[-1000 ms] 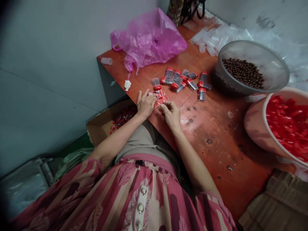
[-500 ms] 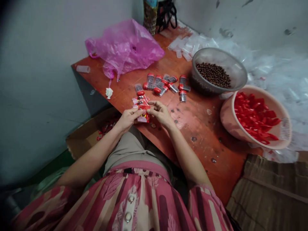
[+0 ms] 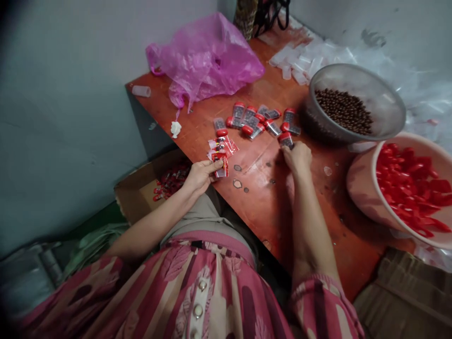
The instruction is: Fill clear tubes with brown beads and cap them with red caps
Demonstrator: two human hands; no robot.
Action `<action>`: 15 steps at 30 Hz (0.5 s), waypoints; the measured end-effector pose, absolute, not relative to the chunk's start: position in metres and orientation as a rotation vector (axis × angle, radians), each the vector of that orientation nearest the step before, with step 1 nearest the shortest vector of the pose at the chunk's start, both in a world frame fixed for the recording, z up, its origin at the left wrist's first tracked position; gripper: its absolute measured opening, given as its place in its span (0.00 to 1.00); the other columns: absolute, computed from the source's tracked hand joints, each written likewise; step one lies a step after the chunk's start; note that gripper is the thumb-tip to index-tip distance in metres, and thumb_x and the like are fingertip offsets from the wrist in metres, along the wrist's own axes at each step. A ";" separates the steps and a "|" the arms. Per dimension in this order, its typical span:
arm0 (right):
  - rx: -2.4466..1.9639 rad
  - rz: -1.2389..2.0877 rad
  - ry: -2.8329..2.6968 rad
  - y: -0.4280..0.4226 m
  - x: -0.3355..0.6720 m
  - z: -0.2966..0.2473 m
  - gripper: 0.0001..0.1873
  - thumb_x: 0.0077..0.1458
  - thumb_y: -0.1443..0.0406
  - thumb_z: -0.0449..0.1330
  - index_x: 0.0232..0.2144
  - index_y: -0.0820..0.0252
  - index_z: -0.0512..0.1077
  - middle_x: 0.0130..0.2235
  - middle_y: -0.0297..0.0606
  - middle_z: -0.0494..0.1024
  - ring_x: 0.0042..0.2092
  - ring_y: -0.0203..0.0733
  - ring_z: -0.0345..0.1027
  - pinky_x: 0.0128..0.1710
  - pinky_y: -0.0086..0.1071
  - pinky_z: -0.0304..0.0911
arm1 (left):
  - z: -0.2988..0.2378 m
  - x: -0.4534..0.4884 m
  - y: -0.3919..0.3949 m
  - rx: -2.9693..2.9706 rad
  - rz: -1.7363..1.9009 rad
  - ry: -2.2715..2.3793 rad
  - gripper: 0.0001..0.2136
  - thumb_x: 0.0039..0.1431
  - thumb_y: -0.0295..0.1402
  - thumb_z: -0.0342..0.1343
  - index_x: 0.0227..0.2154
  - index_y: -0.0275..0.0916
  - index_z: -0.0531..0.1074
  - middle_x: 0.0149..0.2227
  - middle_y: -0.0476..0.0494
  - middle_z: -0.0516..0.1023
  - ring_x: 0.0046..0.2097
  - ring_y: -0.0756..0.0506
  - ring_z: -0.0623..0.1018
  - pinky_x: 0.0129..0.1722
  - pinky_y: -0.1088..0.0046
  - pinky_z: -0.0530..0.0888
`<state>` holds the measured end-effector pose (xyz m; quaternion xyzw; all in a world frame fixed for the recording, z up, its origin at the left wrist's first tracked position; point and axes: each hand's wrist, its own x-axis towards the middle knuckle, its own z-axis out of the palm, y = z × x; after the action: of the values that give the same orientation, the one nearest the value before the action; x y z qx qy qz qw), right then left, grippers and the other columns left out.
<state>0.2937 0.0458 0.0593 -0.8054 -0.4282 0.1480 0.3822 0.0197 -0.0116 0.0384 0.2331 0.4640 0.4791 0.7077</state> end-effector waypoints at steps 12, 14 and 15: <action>-1.350 1.029 -1.117 -0.097 0.171 0.041 0.13 0.52 0.57 0.65 0.34 0.60 0.73 0.22 0.29 0.75 0.20 0.34 0.67 0.21 0.28 0.63 | 0.046 0.031 -0.012 0.120 1.143 0.875 0.09 0.50 0.32 0.67 0.27 0.33 0.73 0.27 0.45 0.78 0.28 0.49 0.79 0.32 0.72 0.76; -1.379 0.986 -1.138 -0.103 0.161 0.037 0.15 0.53 0.56 0.64 0.39 0.59 0.73 0.25 0.29 0.75 0.21 0.34 0.68 0.22 0.28 0.64 | 0.047 0.034 -0.014 0.115 1.148 0.841 0.08 0.50 0.30 0.67 0.27 0.33 0.73 0.27 0.46 0.78 0.28 0.49 0.79 0.31 0.73 0.76; -1.401 0.957 -1.153 -0.103 0.159 0.035 0.16 0.53 0.55 0.64 0.40 0.59 0.73 0.26 0.29 0.75 0.22 0.34 0.68 0.23 0.29 0.65 | 0.048 0.036 -0.016 0.111 1.157 0.826 0.08 0.50 0.29 0.67 0.27 0.34 0.73 0.27 0.47 0.78 0.28 0.50 0.78 0.31 0.73 0.76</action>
<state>0.1588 -0.1025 0.0347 -0.5839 -0.4805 0.3988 0.5188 0.0361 -0.0156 0.0481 0.0508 0.3790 0.5306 0.7565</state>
